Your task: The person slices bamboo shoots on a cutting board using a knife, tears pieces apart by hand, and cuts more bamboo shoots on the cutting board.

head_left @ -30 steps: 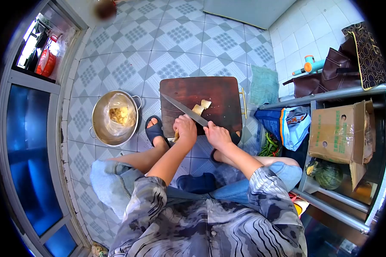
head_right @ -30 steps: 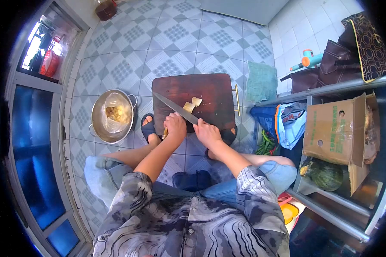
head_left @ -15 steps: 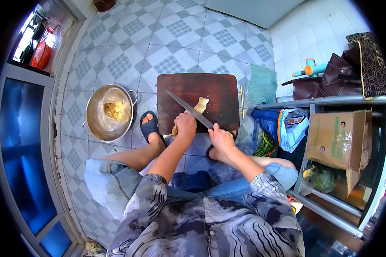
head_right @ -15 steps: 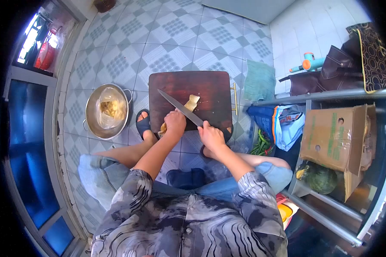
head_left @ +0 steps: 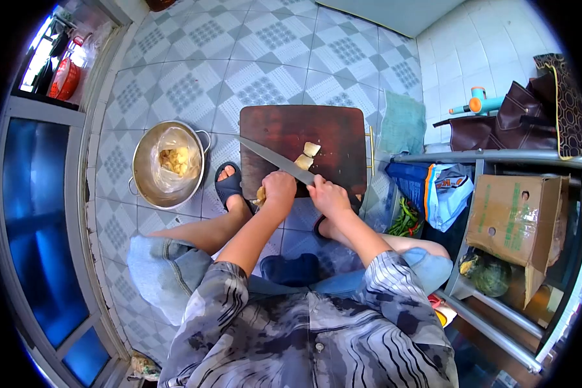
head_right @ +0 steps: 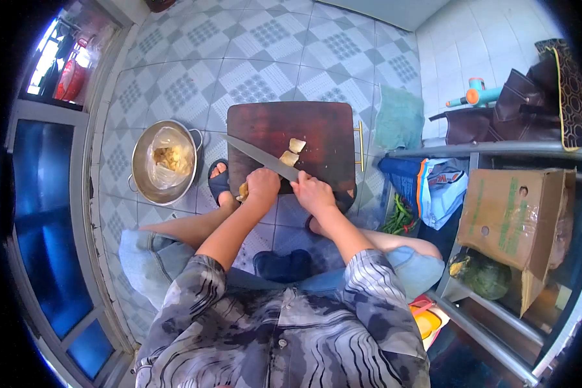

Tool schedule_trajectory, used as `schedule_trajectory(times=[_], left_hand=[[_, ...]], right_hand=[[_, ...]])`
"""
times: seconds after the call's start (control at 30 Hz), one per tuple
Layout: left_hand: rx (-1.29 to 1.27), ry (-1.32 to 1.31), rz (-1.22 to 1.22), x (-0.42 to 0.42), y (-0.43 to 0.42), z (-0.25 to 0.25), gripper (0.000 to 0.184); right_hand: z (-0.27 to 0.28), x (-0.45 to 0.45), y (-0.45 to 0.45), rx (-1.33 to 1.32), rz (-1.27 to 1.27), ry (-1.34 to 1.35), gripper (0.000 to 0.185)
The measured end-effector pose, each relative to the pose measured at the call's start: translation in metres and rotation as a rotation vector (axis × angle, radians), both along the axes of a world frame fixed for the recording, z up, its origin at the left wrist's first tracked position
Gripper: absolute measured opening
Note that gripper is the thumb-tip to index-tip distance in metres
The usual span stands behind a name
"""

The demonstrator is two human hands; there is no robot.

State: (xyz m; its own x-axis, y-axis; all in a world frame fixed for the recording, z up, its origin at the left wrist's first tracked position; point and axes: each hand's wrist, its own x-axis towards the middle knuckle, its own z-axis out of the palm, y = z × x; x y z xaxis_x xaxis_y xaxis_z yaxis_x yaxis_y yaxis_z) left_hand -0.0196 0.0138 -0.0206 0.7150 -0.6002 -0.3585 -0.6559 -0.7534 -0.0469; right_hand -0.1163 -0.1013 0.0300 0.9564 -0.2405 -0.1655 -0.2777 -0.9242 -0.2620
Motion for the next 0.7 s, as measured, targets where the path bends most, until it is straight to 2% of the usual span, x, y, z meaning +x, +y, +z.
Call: schedule_trajectory(times=[0.07, 0.2, 0.27, 0.33, 0.4, 0.53, 0.7], left_hand=[[-0.121, 0.024, 0.091, 0.000, 0.000, 0.005, 0.018], [-0.143, 0.022, 0.111, -0.002, -0.001, 0.020, 0.017], [-0.102, -0.044, 0.116, -0.006, -0.001, 0.019, 0.016], [-0.071, -0.078, 0.100, -0.009, -0.004, 0.007, 0.017], [-0.028, -0.117, 0.067, -0.008, -0.001, 0.005, 0.018], [-0.083, 0.012, 0.088, -0.001, 0.007, 0.016, 0.016], [-0.205, 0.086, 0.145, 0.004, 0.009, 0.018, 0.013]], right_hand=[[-0.005, -0.027, -0.011, -0.057, -0.021, 0.014, 0.029], [-0.001, -0.044, -0.022, -0.143, 0.004, 0.083, 0.028], [-0.005, -0.032, -0.014, -0.092, -0.004, 0.103, 0.029], [-0.011, -0.005, -0.006, -0.099, 0.012, -0.044, 0.031], [-0.013, 0.026, 0.004, -0.124, 0.050, -0.047, 0.031], [-0.012, 0.021, -0.001, -0.132, 0.131, -0.079, 0.031], [0.001, -0.050, -0.053, -0.146, 0.038, 0.192, 0.032]])
